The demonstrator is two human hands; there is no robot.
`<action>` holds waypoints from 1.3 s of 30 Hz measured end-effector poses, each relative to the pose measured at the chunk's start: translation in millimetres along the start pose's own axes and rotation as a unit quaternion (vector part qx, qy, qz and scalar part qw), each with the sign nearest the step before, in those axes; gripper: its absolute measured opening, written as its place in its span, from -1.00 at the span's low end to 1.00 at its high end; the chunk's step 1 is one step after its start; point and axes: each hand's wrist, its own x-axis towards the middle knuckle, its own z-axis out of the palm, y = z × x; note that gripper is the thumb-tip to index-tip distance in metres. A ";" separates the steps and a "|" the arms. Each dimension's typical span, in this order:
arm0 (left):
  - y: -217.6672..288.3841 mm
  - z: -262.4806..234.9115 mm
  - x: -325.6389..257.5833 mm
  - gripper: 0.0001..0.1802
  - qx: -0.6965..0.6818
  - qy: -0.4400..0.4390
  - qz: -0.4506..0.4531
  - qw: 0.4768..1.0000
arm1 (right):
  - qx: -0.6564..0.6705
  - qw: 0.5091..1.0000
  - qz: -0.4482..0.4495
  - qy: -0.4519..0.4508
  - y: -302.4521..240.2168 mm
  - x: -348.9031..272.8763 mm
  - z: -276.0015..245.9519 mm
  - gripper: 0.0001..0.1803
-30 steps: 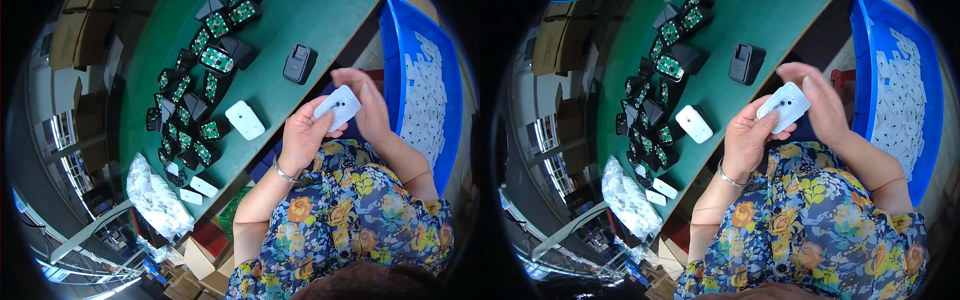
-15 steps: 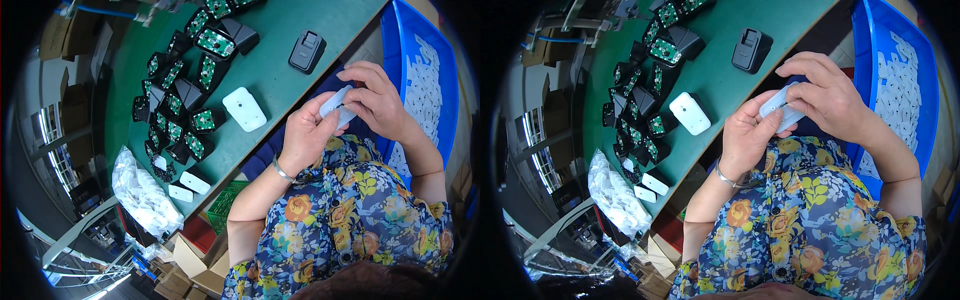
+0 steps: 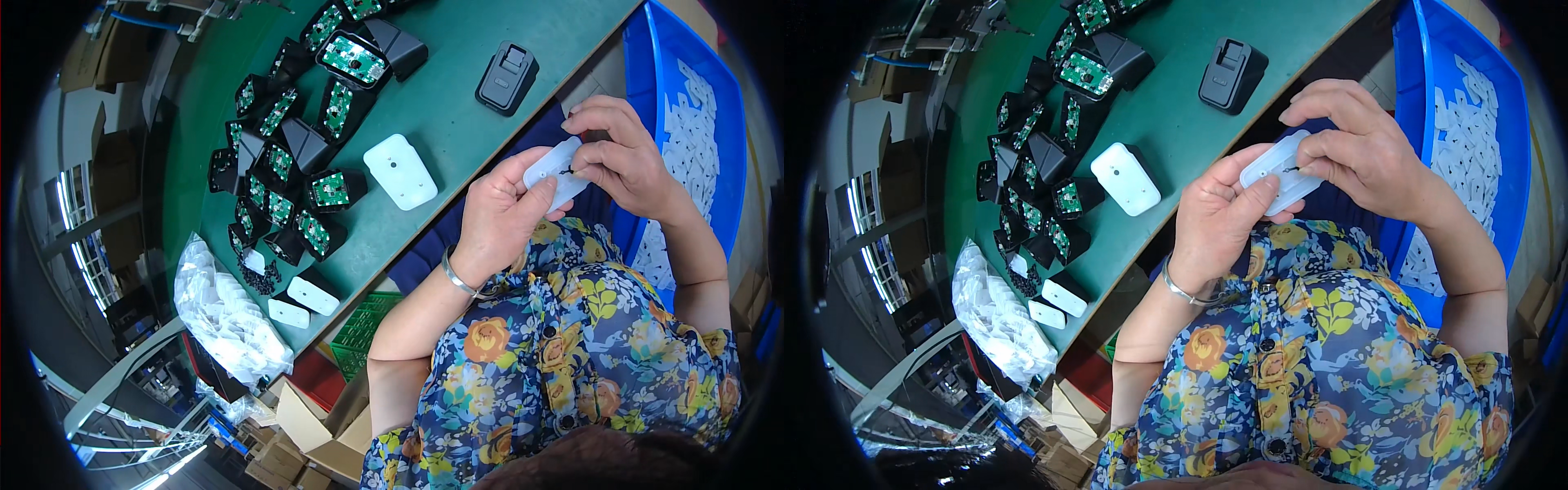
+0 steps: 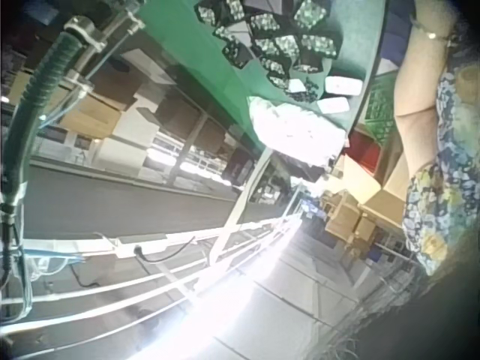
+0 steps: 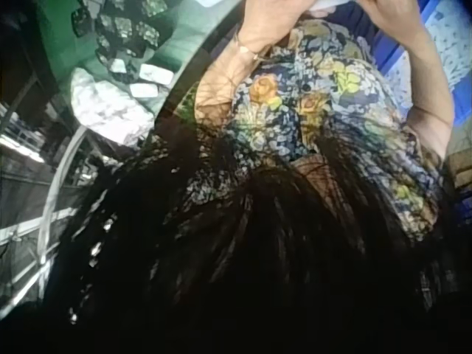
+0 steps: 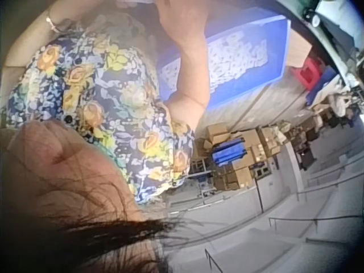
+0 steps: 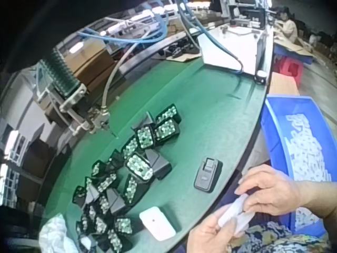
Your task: The person assembles small electronic devices by inserting black circuit boards into white plastic casings. They then use a pneumatic tool to secure the components with screws, repeating the process for multiple units on a green workbench.
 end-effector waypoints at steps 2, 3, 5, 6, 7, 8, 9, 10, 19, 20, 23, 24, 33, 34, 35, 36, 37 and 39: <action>-0.1 -1.1 -0.1 -0.67 -0.004 -0.003 -0.003 1.000 | 0.000 1.000 -0.011 -0.007 0.7 1.3 -1.3 -0.82; 0.1 -1.6 0.2 -0.66 -0.004 -0.005 -0.008 1.000 | 0.001 1.000 -0.015 -0.010 0.8 1.8 -1.8 -0.82; -0.2 -2.7 0.2 -0.66 -0.009 -0.008 -0.013 1.000 | 0.001 0.999 -0.028 -0.018 0.7 3.3 -2.4 -0.82; -0.7 -3.2 0.2 -0.65 -0.013 -0.010 -0.014 1.000 | -0.002 0.999 -0.038 -0.024 0.4 4.8 -3.4 -0.82; -1.5 -3.7 0.3 -0.64 -0.018 -0.012 -0.014 1.000 | -0.004 0.998 -0.047 -0.030 0.2 6.3 -4.6 -0.82; -4.3 -4.2 0.8 -0.65 -0.013 -0.008 0.002 1.000 | -0.011 0.997 -0.061 -0.038 0.0 8.1 -5.9 -0.82; -8.6 -4.4 1.6 -0.65 -0.009 -0.005 0.018 1.000 | -0.018 0.996 -0.076 -0.047 -0.2 10.2 -7.5 -0.82; -10.8 -4.2 2.2 -0.66 -0.005 -0.002 0.035 0.999 | -0.025 0.994 -0.091 -0.056 -0.7 12.4 -8.9 -0.82; -15.0 -0.7 2.7 -0.69 0.019 0.059 0.061 0.996 | -0.053 0.989 -0.132 -0.043 -8.2 20.0 -7.8 -0.80; -16.9 -1.7 3.2 -0.70 0.026 0.060 0.064 0.996 | -0.051 0.989 -0.130 -0.046 -8.7 19.9 -7.3 -0.81; -20.1 -2.5 3.5 -0.71 0.036 0.067 0.070 0.995 | -0.033 0.991 -0.111 -0.068 -6.7 17.6 -7.0 -0.77; -19.3 -1.1 2.9 -0.71 0.030 0.072 0.069 0.995 | -0.016 0.992 -0.096 -0.085 -1.2 13.4 -8.1 -0.70; -18.4 13.9 13.4 -0.69 -0.095 0.035 0.088 0.991 | 0.603 0.715 0.189 0.298 -23.7 -16.8 76.9 -0.26; -19.3 17.3 15.2 -0.69 -0.081 0.030 0.094 0.992 | 0.591 0.711 0.213 0.316 -30.6 -5.8 75.1 -0.38; -17.5 20.0 16.6 -0.68 -0.080 0.034 0.107 0.990 | 0.631 0.681 0.202 0.313 -27.9 -2.1 74.6 -0.43; -13.6 22.2 16.9 -0.67 -0.075 0.041 0.115 0.990 | 0.669 0.648 0.190 0.309 -24.6 1.5 73.7 -0.47; -10.1 24.4 18.0 -0.66 -0.070 0.046 0.121 0.989 | 0.702 0.615 0.182 0.308 -22.7 3.7 71.5 -0.48; -2.9 20.1 18.6 -0.63 -0.044 0.012 0.096 0.994 | 0.764 0.545 0.164 0.302 -19.2 8.4 63.2 -0.50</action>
